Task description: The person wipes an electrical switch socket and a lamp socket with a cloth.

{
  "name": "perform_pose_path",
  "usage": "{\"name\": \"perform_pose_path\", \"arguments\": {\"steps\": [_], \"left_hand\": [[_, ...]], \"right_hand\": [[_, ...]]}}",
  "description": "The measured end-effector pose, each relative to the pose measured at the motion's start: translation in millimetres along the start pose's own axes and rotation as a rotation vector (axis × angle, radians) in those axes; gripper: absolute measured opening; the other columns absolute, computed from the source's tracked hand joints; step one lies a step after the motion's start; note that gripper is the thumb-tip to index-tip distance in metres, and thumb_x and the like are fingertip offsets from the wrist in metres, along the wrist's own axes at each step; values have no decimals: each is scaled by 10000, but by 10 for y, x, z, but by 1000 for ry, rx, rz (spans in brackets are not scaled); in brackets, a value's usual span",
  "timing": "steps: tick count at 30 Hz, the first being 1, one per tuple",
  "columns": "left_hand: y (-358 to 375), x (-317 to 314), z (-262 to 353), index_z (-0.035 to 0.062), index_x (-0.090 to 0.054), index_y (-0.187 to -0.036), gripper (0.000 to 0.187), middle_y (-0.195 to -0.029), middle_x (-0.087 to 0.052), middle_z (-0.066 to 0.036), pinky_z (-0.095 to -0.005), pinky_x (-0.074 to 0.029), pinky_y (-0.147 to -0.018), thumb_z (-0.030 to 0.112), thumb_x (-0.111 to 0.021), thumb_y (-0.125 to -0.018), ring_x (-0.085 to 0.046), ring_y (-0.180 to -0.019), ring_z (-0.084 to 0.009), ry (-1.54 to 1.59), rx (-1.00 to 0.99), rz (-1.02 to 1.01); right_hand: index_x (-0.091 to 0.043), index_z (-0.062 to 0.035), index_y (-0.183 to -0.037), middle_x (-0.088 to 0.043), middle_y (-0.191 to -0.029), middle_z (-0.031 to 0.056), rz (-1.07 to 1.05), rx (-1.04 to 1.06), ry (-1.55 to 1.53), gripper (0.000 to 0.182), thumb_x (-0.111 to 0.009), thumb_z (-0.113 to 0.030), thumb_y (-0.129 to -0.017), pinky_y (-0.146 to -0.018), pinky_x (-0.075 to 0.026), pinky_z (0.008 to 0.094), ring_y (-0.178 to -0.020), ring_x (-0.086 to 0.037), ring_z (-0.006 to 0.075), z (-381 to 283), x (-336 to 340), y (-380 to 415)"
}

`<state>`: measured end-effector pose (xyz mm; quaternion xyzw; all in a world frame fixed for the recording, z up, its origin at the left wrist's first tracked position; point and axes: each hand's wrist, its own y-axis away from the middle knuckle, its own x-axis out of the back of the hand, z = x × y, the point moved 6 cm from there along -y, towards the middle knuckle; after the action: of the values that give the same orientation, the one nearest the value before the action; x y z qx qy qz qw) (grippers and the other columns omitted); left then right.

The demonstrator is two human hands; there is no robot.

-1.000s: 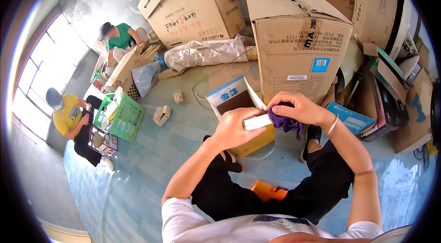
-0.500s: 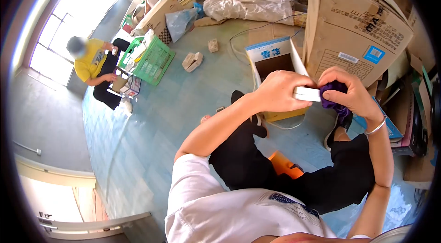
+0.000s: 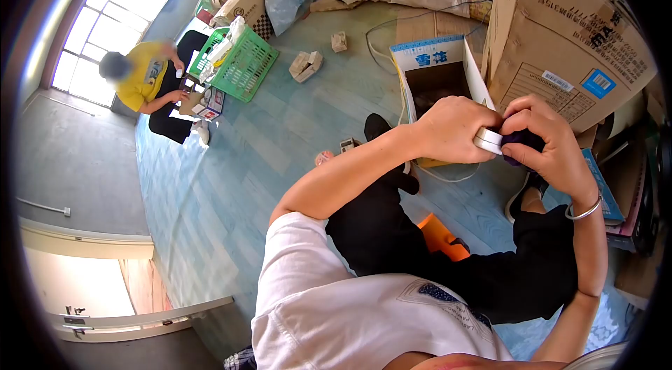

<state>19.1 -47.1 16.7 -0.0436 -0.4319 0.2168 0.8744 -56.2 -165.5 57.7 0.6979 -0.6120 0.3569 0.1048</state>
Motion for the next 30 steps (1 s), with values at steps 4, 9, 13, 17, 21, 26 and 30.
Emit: {"name": "perform_pose_path", "arguments": {"steps": [4,9,13,17,21,26,30], "left_hand": [[-30,-54,-25,29,-667,-844,291,-779,-665,-143,-403,-503,-674,247,-749,-669,-631,-743,-351,40,11,-23],[-36,-79,-66,62,-670,-864,327,-759,-670,-147,-435,-512,-682,318,-721,-666,-648,-745,-356,121,70,-62],[-25,-63,-35,63,-684,-900,346,-787,-679,-148,-420,-518,-704,315,-721,-666,-653,-764,-346,39,105,-107],[-8,60,46,28,-695,-975,362,-880,-704,-118,-331,-525,-710,252,-789,-706,-681,-782,-265,112,-36,13],[11,96,19,36,-693,-1030,359,-942,-717,-90,-291,-530,-751,197,-814,-733,-687,-832,-172,191,34,-15],[-7,18,82,32,-693,-966,341,-844,-702,-113,-325,-525,-692,225,-800,-705,-674,-749,-230,169,115,-83],[-9,-82,95,28,-693,-895,321,-769,-687,-144,-361,-516,-667,261,-771,-688,-666,-705,-313,201,153,-157]], "right_hand": [[-646,-63,-916,-577,-971,72,53,49,99,197,-739,-93,-745,-761,-476,312,-842,-593,247,-93,-24,-9],[-640,-69,-908,-576,-975,75,96,85,149,194,-744,-105,-749,-761,-476,318,-848,-594,254,-135,-24,-10],[-634,-60,-914,-570,-962,71,41,40,-28,194,-739,-106,-757,-784,-460,308,-877,-580,220,-58,34,-19],[-623,-36,-920,-560,-944,47,-43,5,-142,194,-731,-105,-774,-801,-441,283,-886,-552,170,150,132,19],[-626,-39,-919,-569,-944,50,-33,62,-111,174,-713,-126,-796,-804,-446,292,-886,-560,188,159,185,50],[-638,-54,-912,-585,-960,56,-19,89,-38,176,-717,-161,-796,-798,-461,314,-885,-580,212,82,100,47],[-632,-73,-905,-574,-939,52,-12,108,28,192,-709,-222,-812,-749,-472,336,-858,-591,238,-22,22,10]]}}
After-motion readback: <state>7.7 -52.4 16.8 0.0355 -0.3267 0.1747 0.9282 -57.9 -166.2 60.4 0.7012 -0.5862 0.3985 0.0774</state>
